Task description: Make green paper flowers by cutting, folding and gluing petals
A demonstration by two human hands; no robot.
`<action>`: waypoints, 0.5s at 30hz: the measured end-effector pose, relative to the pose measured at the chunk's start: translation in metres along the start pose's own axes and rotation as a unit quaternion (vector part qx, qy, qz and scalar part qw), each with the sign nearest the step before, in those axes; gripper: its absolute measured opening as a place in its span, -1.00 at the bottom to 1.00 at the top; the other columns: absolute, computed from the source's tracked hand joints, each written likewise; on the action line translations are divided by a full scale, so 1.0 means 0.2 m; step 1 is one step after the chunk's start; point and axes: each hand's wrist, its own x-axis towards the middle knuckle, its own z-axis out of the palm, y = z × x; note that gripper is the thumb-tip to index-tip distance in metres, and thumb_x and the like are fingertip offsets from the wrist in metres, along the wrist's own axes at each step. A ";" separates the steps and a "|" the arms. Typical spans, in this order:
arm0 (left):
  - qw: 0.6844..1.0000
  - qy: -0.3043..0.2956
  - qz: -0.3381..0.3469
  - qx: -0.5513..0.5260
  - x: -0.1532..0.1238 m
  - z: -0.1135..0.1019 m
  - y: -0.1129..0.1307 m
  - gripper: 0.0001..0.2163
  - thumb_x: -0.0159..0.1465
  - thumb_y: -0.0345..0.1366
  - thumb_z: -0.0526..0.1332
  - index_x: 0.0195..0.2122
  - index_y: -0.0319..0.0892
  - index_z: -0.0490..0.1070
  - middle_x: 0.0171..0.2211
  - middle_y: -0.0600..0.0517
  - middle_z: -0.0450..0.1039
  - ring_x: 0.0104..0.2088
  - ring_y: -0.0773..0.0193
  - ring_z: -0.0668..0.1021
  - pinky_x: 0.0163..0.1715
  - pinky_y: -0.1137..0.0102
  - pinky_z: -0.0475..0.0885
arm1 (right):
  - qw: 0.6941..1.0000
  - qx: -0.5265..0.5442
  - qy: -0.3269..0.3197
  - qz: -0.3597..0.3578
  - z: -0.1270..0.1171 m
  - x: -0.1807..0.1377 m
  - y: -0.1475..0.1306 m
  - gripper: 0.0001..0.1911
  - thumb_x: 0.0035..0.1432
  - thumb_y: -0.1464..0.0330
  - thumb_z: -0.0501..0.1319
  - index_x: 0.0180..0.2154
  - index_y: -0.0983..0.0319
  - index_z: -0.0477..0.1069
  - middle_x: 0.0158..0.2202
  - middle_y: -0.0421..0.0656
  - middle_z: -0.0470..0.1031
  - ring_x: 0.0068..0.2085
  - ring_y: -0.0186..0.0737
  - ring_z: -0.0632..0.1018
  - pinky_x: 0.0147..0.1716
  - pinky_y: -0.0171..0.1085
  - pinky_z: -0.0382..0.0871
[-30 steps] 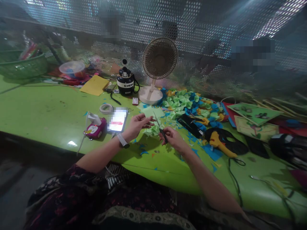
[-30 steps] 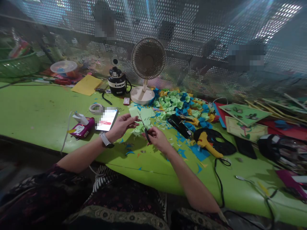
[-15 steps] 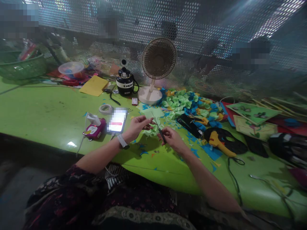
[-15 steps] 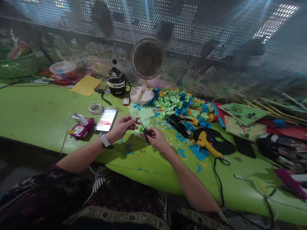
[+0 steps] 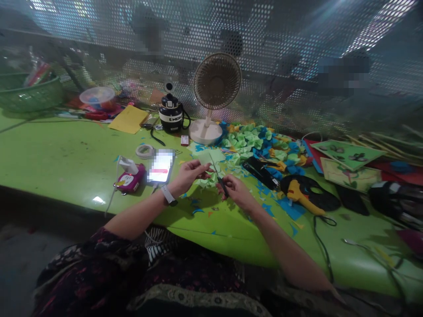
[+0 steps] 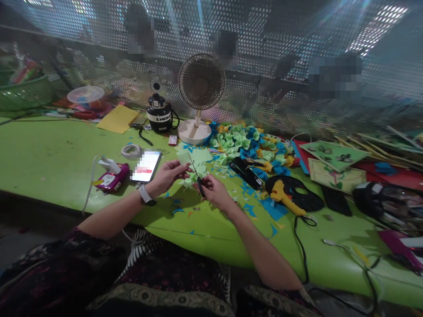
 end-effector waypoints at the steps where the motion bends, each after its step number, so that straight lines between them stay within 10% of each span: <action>1: 1.000 0.002 0.000 -0.001 0.00 0.00 0.00 -0.65 0.01 -0.09 0.49 -0.42 -0.27 0.46 -0.39 -0.03 0.61 -0.53 0.44 0.54 -0.42 0.47 0.44 | 1.000 -0.001 0.001 0.000 0.00 0.00 0.00 -0.43 -0.25 -0.05 0.46 -0.43 0.18 0.27 -0.53 -0.29 0.40 -0.56 -0.39 0.40 -0.56 -0.32 0.42; 15: 1.000 -0.010 -0.010 -0.001 0.02 -0.02 -0.01 -0.67 0.01 -0.13 0.49 -0.42 -0.28 0.49 -0.42 -0.01 0.58 -0.54 0.45 0.53 -0.43 0.47 0.44 | 0.999 -0.041 0.011 -0.010 -0.01 0.00 0.01 -0.44 -0.20 -0.09 0.41 -0.46 0.17 0.24 -0.57 -0.32 0.33 -0.56 -0.39 0.34 -0.62 -0.37 0.24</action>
